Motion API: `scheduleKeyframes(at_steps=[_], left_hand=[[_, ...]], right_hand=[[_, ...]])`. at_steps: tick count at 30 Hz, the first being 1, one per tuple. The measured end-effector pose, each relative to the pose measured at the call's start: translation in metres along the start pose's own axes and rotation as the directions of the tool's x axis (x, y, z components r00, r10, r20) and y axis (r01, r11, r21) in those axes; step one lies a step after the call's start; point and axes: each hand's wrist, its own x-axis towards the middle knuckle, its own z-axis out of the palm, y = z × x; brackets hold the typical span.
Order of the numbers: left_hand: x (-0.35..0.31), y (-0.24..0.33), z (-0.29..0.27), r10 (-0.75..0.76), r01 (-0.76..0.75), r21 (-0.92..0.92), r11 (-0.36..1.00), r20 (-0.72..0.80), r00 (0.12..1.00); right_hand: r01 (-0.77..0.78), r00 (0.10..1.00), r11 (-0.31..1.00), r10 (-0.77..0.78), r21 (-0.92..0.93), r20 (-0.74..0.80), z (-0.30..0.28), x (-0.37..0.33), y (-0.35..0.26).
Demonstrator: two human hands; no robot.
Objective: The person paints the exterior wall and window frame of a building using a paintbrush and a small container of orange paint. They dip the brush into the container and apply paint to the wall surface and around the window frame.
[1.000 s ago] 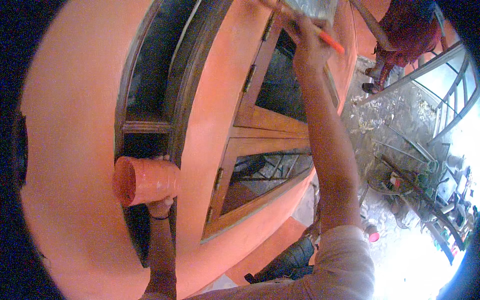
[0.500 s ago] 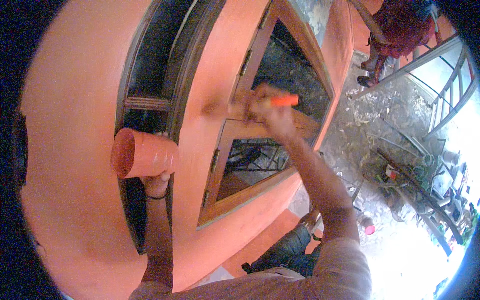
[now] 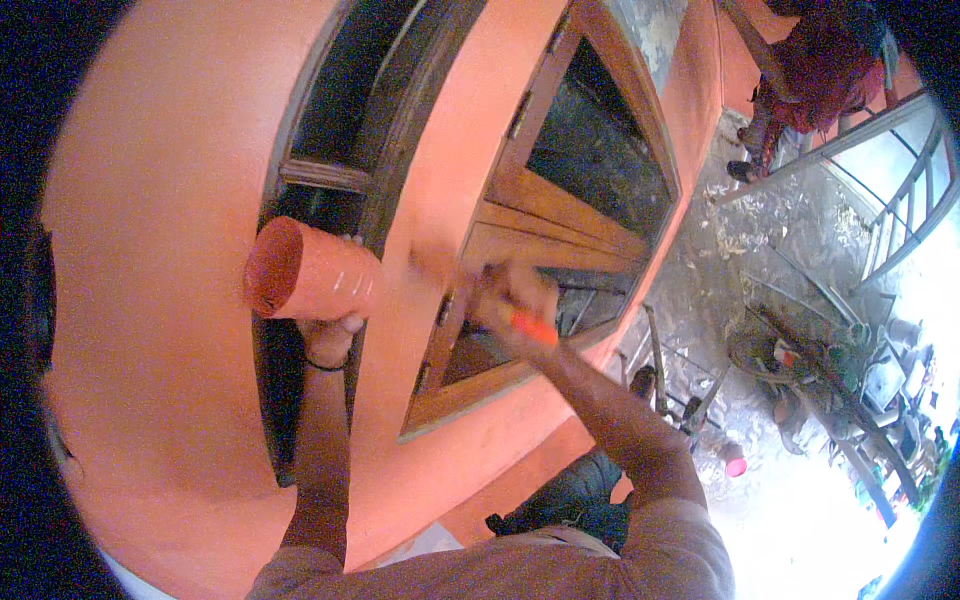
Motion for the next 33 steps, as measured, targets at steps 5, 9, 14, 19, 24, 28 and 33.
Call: scheduleKeyframes(at_steps=[5, 9, 14, 19, 24, 28, 33], left_hand=[[0.000, 0.000, 0.011, 0.054, -0.053, 0.031, 0.998, -0.028, 0.998], [0.005, 0.019, 0.030, 0.195, -0.196, 0.135, 0.971, 0.021, 0.981], [0.013, 0.040, 0.048, 0.199, -0.205, 0.112, 0.972, 0.063, 0.978], [0.000, 0.040, 0.050, 0.216, -0.218, 0.133, 0.967, 0.031, 0.976], [-0.001, 0.048, 0.054, 0.222, -0.232, 0.166, 0.958, 0.075, 0.972], [0.001, 0.058, 0.058, 0.164, -0.178, 0.204, 0.963, 0.082, 0.983], [0.004, 0.061, 0.060, 0.154, -0.164, 0.115, 0.980, 0.095, 0.984]], right_hand=[[0.015, 0.995, 0.946, -0.045, 0.323, 0.089, -0.039, 0.063, 0.007], [-0.047, 0.888, 0.938, 0.197, 0.343, -0.416, -0.076, 0.194, 0.010], [0.041, 0.878, 0.987, 0.039, 0.156, -0.477, -0.076, 0.213, -0.010], [-0.175, 0.983, 0.958, 0.156, 0.228, 0.100, -0.016, 0.058, -0.038], [-0.217, 0.972, 0.928, 0.234, 0.302, -0.023, -0.065, 0.117, -0.067], [0.107, 0.956, 0.910, 0.017, 0.400, -0.293, -0.084, 0.249, -0.123], [0.440, 0.872, 0.874, -0.361, 0.205, -0.331, -0.066, 0.398, -0.172]])
